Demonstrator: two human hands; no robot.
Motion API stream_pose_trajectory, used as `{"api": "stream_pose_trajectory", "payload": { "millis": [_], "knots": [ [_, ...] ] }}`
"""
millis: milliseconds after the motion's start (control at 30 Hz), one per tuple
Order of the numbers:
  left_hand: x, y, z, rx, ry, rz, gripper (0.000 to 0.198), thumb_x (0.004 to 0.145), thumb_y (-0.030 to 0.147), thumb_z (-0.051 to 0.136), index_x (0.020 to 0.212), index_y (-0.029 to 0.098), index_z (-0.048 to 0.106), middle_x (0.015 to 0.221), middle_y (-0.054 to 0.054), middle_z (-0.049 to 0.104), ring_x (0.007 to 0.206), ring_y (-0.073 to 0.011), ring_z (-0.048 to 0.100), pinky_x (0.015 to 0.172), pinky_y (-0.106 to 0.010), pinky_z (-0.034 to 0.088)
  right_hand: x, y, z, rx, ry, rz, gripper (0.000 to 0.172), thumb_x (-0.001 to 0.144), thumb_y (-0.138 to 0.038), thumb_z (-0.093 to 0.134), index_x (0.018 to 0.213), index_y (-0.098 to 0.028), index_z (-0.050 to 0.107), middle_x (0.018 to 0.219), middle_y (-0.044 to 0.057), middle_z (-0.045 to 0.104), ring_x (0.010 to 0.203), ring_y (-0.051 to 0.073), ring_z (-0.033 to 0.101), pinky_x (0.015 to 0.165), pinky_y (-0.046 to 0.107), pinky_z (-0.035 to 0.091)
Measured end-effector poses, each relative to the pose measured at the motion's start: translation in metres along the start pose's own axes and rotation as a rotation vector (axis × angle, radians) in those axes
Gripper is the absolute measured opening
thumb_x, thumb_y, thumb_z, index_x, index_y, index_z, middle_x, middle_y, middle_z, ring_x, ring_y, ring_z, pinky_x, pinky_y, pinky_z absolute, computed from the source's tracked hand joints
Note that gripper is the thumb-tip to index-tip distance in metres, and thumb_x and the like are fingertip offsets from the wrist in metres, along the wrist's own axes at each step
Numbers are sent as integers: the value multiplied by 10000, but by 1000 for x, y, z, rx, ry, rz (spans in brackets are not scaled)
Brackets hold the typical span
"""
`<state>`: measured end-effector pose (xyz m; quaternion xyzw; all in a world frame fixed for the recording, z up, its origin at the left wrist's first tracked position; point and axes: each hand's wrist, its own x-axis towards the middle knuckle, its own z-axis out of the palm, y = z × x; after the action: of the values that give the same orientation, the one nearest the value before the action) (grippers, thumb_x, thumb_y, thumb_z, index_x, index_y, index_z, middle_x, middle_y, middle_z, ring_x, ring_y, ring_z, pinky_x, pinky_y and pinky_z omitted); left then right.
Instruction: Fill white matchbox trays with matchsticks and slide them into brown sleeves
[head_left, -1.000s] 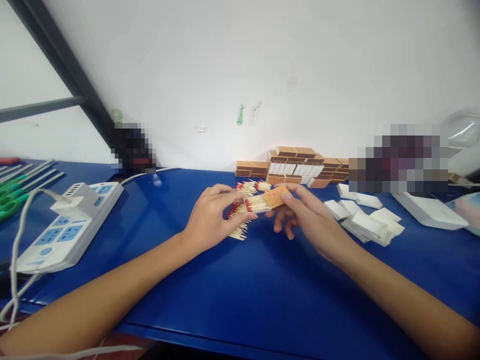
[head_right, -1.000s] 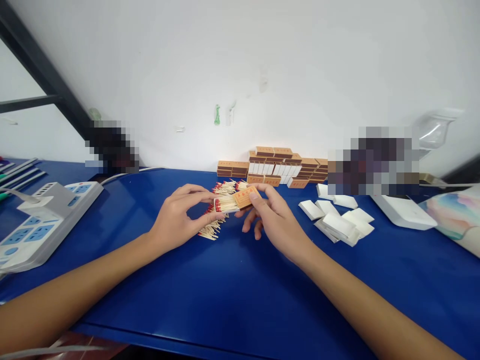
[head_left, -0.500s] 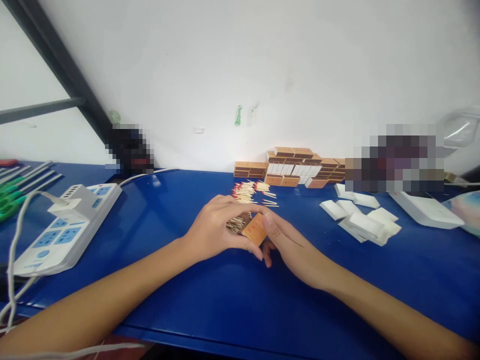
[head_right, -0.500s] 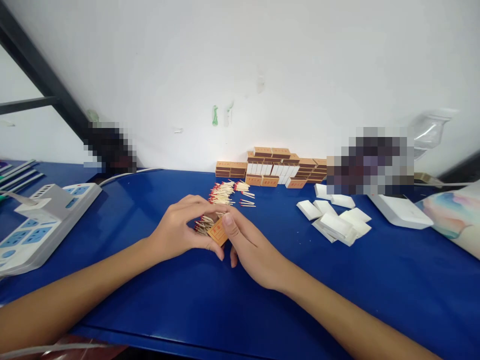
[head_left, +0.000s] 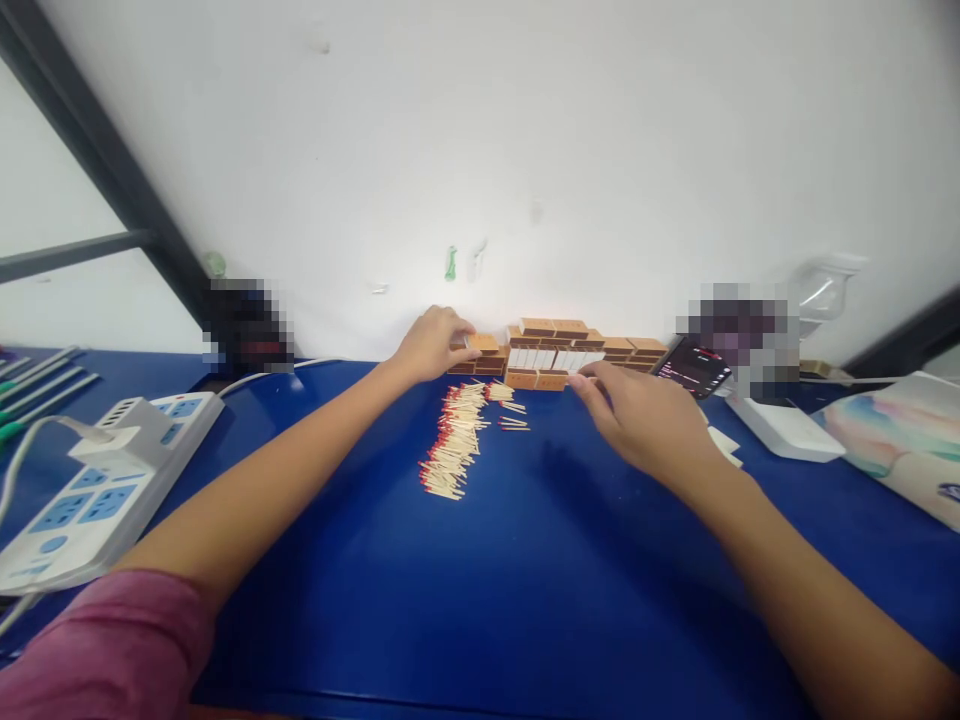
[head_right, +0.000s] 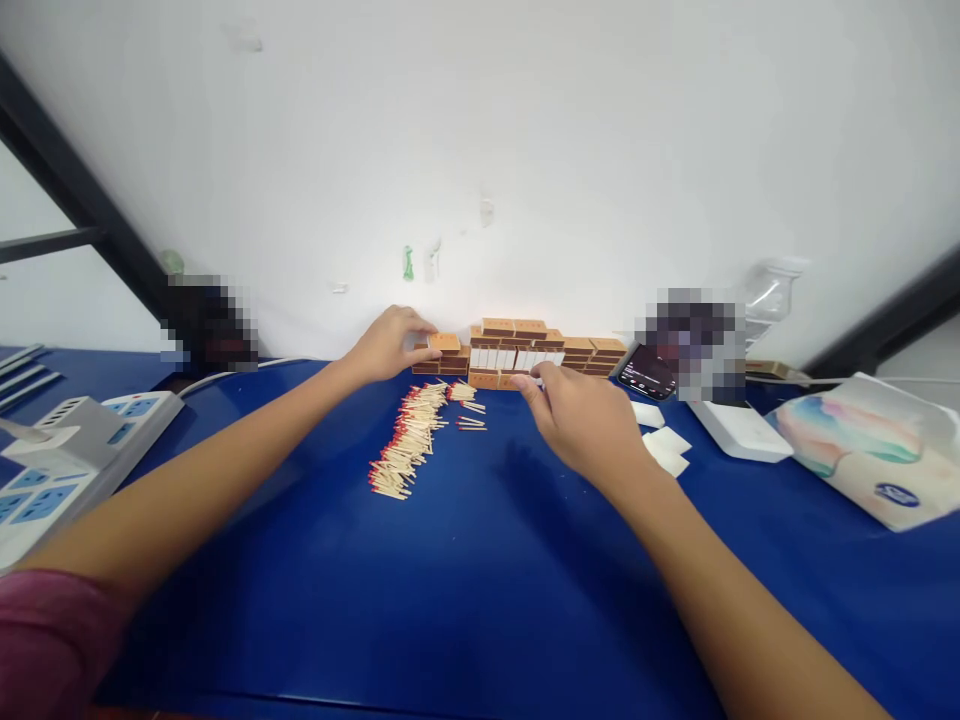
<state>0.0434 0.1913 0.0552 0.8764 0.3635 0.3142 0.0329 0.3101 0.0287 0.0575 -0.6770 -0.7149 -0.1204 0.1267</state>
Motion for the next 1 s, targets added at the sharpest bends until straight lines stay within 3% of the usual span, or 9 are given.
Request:
{"api": "stream_pose_trajectory", "payload": {
  "millis": [100,200,367,467,600,700,867,1000],
  "knots": [
    [13,-8,20,-6,8,-10,297,790,319,842,1044,179,779,890,-75,777,871,-240,687,856,-405,537,7,27,-7,-106,-22,69,490,1092,-485,324,1068,-178,705,925,166,778,797,341,715,638,379,373],
    [9,-6,29,-4,35,-14,293,808,362,827,1029,179,771,880,-79,782,799,-221,681,781,-383,536,9,55,-14,-109,-57,134,460,1077,-502,392,1046,-175,714,890,185,754,769,323,679,637,383,347],
    [-22,13,8,51,79,41,199,885,374,736,1001,214,763,937,-81,780,856,-235,662,816,-412,519,10,81,-6,-15,-331,121,437,897,-625,662,795,-202,699,832,149,747,708,271,638,607,385,371],
    [-55,37,-13,59,32,106,180,913,352,711,1025,220,759,925,-60,778,884,-239,663,831,-413,512,12,82,9,4,-435,41,381,854,-563,702,713,-209,697,779,132,742,665,250,637,589,367,390],
    [-105,67,-30,31,-68,200,217,991,378,644,1069,211,759,907,-49,772,876,-222,652,830,-396,508,13,65,20,105,-403,-85,205,856,-352,640,730,-202,699,799,116,747,674,229,641,606,347,415],
    [-131,80,-29,-22,-78,189,223,1009,392,638,1088,222,759,871,-38,760,872,-213,628,832,-384,500,3,32,13,321,-352,-237,200,888,-349,606,766,-209,682,802,82,734,703,210,637,645,338,438],
    [-145,93,-14,-5,-84,232,460,900,566,741,1175,197,732,1168,-98,739,1126,-284,615,963,-461,471,-28,-39,-2,620,-428,-505,128,917,-293,626,827,-227,688,817,33,702,731,178,605,676,321,438],
    [-150,98,-5,-18,-120,271,423,868,559,773,1087,198,748,1260,-116,694,1256,-322,579,1061,-510,433,-25,-48,6,698,-434,-479,172,953,-369,641,872,-231,703,791,14,660,706,170,572,655,317,432]
  ]
}}
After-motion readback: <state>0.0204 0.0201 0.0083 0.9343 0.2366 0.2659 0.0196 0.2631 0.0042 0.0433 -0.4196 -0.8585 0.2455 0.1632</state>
